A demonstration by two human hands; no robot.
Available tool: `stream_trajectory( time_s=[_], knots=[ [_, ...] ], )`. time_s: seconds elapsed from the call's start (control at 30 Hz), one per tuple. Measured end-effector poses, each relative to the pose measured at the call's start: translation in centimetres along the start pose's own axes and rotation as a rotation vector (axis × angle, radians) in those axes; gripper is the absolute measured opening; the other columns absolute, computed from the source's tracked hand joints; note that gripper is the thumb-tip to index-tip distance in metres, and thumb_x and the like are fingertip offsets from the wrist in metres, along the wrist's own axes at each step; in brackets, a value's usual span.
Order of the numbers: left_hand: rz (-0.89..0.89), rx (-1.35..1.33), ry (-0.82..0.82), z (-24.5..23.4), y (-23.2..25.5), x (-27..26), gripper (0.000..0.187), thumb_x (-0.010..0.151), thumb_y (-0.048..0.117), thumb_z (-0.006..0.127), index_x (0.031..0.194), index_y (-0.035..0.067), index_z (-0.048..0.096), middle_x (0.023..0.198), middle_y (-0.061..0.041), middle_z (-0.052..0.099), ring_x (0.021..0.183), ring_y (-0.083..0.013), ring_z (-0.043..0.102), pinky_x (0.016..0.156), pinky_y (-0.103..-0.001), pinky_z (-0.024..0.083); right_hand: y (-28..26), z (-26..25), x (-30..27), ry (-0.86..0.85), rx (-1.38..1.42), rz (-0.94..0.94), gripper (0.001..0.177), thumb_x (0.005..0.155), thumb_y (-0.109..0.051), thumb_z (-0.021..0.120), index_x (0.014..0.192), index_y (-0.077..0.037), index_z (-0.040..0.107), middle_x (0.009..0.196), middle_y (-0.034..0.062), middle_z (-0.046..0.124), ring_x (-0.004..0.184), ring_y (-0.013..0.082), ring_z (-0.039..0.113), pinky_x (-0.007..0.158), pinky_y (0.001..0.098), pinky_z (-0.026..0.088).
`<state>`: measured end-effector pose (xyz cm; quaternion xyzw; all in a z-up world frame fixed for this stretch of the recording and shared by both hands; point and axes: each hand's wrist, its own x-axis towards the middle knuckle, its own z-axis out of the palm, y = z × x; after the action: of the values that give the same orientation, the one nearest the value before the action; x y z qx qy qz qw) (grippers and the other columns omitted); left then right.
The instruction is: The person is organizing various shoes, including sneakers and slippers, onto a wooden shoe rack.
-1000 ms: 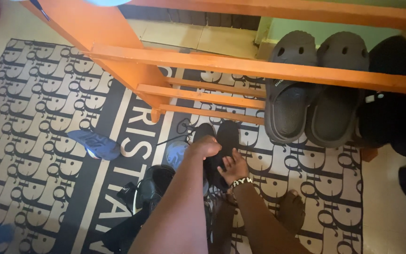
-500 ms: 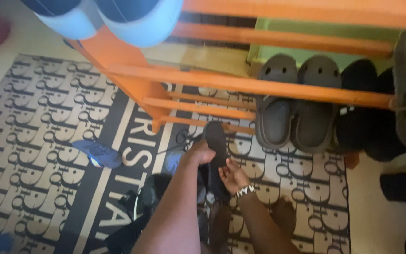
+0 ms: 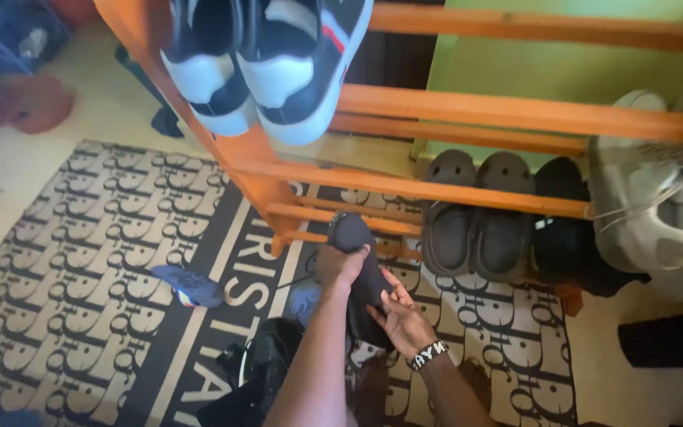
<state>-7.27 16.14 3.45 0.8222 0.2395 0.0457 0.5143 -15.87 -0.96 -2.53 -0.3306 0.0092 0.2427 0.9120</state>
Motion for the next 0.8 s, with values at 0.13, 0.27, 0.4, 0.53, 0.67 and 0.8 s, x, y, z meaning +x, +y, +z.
stream_trajectory(
  time_s=[0.13,0.27,0.4,0.53,0.67,0.8],
  knots=[
    [0.036,-0.002,0.08,-3.5,6.0,-4.1,0.057,0.067,0.035,0.092,0.109,0.001,0.072,0.099,-0.016,0.077,0.094,-0.0339,0.077,0.084,-0.043,0.06,-5.5,6.9,-1.5,0.164,-0.216,0.092,0.071,0.095,-0.011,0.061,0.16,-0.021,0.036,0.105,-0.0066,0.056,0.107,0.0087,0.059,0.109,0.043,0.047],
    [0.278,-0.03,0.239,-5.4,11.3,-7.7,0.057,0.07,0.029,0.092,0.109,-0.001,0.063,0.105,-0.023,0.07,0.098,-0.0414,0.069,0.085,-0.048,0.054,-9.6,9.1,-0.2,0.148,-0.772,0.073,0.081,0.085,-0.014,0.067,0.158,-0.016,0.032,0.139,0.0055,0.06,0.118,0.0178,0.061,0.103,0.0418,0.053],
    [0.401,-0.159,0.259,-7.3,15.7,-12.2,0.056,0.072,0.031,0.09,0.111,0.001,0.063,0.107,-0.021,0.069,0.1,-0.0397,0.069,0.086,-0.047,0.054,-13.2,11.6,-2.1,0.134,-1.561,-0.169,0.089,0.089,-0.027,0.083,0.155,-0.006,0.028,0.15,0.016,0.048,0.139,0.0234,0.049,0.115,0.0384,0.04],
    [0.478,-0.279,0.21,-8.7,18.4,-14.2,0.05,0.076,0.032,0.088,0.11,0.002,0.066,0.103,-0.018,0.073,0.095,-0.0354,0.073,0.084,-0.044,0.057,-17.4,16.5,-6.2,0.202,-1.235,-0.346,0.094,0.083,-0.024,0.081,0.155,-0.002,0.024,0.15,0.0193,0.048,0.139,0.0234,0.052,0.111,0.038,0.046],
    [0.546,-0.264,0.063,-8.8,19.9,-15.2,0.049,0.076,0.033,0.088,0.111,0.005,0.067,0.099,-0.014,0.075,0.092,-0.031,0.076,0.081,-0.042,0.059,-21.3,18.4,-7.3,0.273,-1.138,-0.514,0.077,0.09,-0.025,0.073,0.153,-0.002,0.035,0.151,0.0195,0.048,0.14,0.0215,0.047,0.109,0.0371,0.046],
    [0.538,-0.112,-0.043,-8.4,20.6,-15.5,0.051,0.074,0.032,0.09,0.108,0.004,0.064,0.1,-0.016,0.073,0.094,-0.0328,0.074,0.082,-0.043,0.057,-23.7,18.9,-7.2,0.166,-1.061,-0.444,0.06,0.092,-0.024,0.07,0.142,0.002,0.05,0.135,0.0159,0.068,0.125,0.02,0.065,0.103,0.0338,0.054]
  ],
)
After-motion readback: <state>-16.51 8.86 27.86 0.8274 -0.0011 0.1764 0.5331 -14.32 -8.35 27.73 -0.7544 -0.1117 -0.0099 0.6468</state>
